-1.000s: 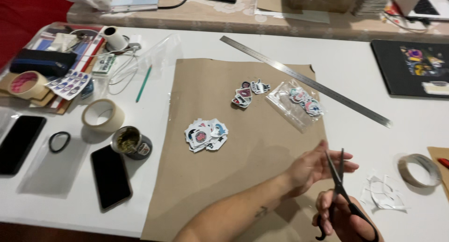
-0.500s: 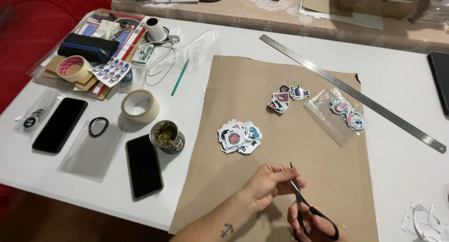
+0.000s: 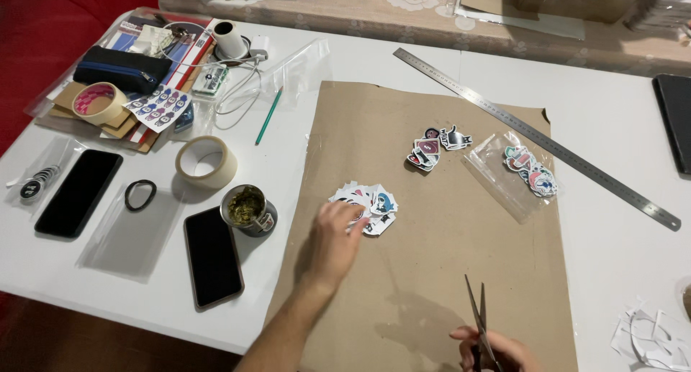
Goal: The person uses scissors to cut out small, colorful stickers from a sheet of paper. They carefully trim around the edges of each design, rotating the paper as needed to achieve a clean cut. The finished stickers are placed on a brown paper sheet on the table.
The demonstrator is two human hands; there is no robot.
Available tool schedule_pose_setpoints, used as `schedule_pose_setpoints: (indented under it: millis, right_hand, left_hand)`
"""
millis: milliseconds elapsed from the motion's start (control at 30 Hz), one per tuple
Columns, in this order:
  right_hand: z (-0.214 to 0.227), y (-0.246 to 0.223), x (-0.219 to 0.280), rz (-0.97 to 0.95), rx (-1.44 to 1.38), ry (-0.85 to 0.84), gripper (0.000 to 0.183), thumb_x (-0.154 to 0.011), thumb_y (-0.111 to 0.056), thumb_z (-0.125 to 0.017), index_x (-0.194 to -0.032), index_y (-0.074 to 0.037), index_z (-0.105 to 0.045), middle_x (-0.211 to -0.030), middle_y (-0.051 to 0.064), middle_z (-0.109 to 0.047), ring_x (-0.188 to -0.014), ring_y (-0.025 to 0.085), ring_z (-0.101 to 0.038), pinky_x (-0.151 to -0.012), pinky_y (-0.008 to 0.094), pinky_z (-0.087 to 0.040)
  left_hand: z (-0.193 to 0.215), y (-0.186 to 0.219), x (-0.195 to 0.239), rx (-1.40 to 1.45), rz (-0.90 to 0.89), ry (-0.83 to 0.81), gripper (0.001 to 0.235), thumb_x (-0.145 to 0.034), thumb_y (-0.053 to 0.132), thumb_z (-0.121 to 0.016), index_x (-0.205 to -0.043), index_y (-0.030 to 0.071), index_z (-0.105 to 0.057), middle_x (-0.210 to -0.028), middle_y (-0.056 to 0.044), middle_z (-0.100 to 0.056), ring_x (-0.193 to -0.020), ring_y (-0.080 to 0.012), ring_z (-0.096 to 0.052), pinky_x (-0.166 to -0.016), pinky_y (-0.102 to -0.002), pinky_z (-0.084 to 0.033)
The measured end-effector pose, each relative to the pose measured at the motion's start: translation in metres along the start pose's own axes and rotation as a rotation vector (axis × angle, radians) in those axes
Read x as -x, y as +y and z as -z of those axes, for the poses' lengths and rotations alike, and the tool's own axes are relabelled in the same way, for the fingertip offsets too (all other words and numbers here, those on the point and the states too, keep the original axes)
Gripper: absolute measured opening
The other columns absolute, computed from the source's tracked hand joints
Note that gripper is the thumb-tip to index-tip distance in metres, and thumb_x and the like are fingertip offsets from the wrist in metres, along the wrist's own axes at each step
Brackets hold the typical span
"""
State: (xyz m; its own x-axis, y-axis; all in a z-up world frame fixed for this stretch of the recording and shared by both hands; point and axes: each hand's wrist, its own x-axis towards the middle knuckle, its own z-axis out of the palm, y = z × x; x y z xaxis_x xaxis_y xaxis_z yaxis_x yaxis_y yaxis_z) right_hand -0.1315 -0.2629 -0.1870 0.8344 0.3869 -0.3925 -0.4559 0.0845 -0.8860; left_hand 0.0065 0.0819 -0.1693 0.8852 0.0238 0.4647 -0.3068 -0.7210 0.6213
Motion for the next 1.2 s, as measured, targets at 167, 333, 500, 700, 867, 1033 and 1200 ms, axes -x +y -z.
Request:
schedule_pose_setpoints:
  millis: [167, 333, 500, 700, 867, 1033, 1200]
  right_hand:
    - [0.021, 0.020, -0.063, -0.286, 0.049, -0.043, 0.032, -0.088, -0.024, -0.068, -0.105, 0.000, -0.057, -0.080, 0.019, -0.061, -0.080, 0.038, -0.073, -0.079, 0.044, -0.058]
    - [0.032, 0.032, -0.083, -0.649, 0.310, 0.073, 0.063, -0.086, -0.049, -0.058, -0.066, 0.009, -0.071, -0.073, 0.023, -0.076, -0.070, 0.028, -0.063, -0.081, 0.035, -0.051]
    - [0.018, 0.008, -0.090, -0.796, 0.139, 0.130, 0.042, -0.087, -0.040, -0.071, -0.078, -0.001, -0.057, -0.075, 0.023, -0.072, -0.078, 0.036, -0.075, -0.087, 0.045, -0.058]
    - [-0.019, -0.052, -0.017, 0.119, 0.470, 0.058, 0.055, -0.058, -0.024, -0.101, -0.108, -0.008, -0.087, -0.076, 0.008, -0.078, -0.066, 0.016, -0.071, -0.063, 0.029, -0.058]
    - [-0.070, -0.128, -0.023, 0.311, 0.659, 0.183, 0.038, -0.066, -0.018, -0.094, -0.102, -0.014, -0.083, -0.079, 0.000, -0.073, -0.056, 0.010, -0.068, -0.064, 0.024, -0.058]
    - [-0.099, -0.173, -0.028, 0.591, 0.472, 0.374, 0.030, -0.074, -0.008, -0.081, -0.093, -0.009, -0.057, -0.109, 0.013, -0.078, -0.063, 0.012, -0.068, -0.067, 0.026, -0.058]
    - [-0.103, -0.182, -0.032, 0.687, 0.248, 0.382, 0.023, -0.078, -0.004, -0.078, -0.090, -0.005, -0.059, -0.077, 0.009, -0.066, -0.057, 0.019, -0.064, -0.056, 0.027, -0.054]
  left_hand:
    - [0.023, -0.015, -0.017, -0.252, 0.266, -0.208, 0.051, -0.077, 0.042, -0.082, -0.121, 0.017, -0.071, -0.109, -0.001, -0.062, -0.112, -0.0258, -0.052, -0.085, -0.043, -0.048]
    - [0.009, -0.033, -0.016, -0.253, 0.306, -0.223, 0.050, -0.073, 0.041, -0.086, -0.117, 0.021, -0.072, -0.110, -0.001, -0.064, -0.113, -0.0268, -0.052, -0.089, -0.042, -0.045]
    - [0.033, -0.003, -0.024, -0.173, 0.450, -0.251, 0.034, -0.075, 0.033, -0.086, -0.099, 0.019, -0.066, -0.108, 0.003, -0.067, -0.104, -0.0172, -0.057, -0.073, -0.036, -0.054]
    - [0.044, 0.011, -0.019, 0.251, 0.493, -0.028, 0.006, -0.082, 0.013, -0.076, -0.079, 0.016, -0.072, -0.090, 0.004, -0.077, -0.085, -0.0123, -0.065, -0.081, -0.027, -0.047]
    - [0.060, 0.075, -0.023, 0.780, 0.353, -0.165, 0.005, -0.080, 0.005, -0.082, -0.083, 0.008, -0.079, -0.079, -0.001, -0.073, -0.076, -0.0073, -0.064, -0.068, -0.021, -0.048]
    - [0.089, 0.146, -0.048, 0.941, 0.352, -0.508, 0.032, -0.080, 0.003, -0.078, -0.112, 0.007, -0.074, -0.090, -0.007, -0.072, -0.085, -0.0119, -0.072, -0.078, -0.023, -0.060]
    - [0.100, 0.177, -0.069, 0.908, 0.195, -0.464, 0.045, -0.076, 0.003, -0.077, -0.118, 0.011, -0.063, -0.078, -0.005, -0.075, -0.069, -0.0105, -0.066, -0.069, -0.025, -0.055]
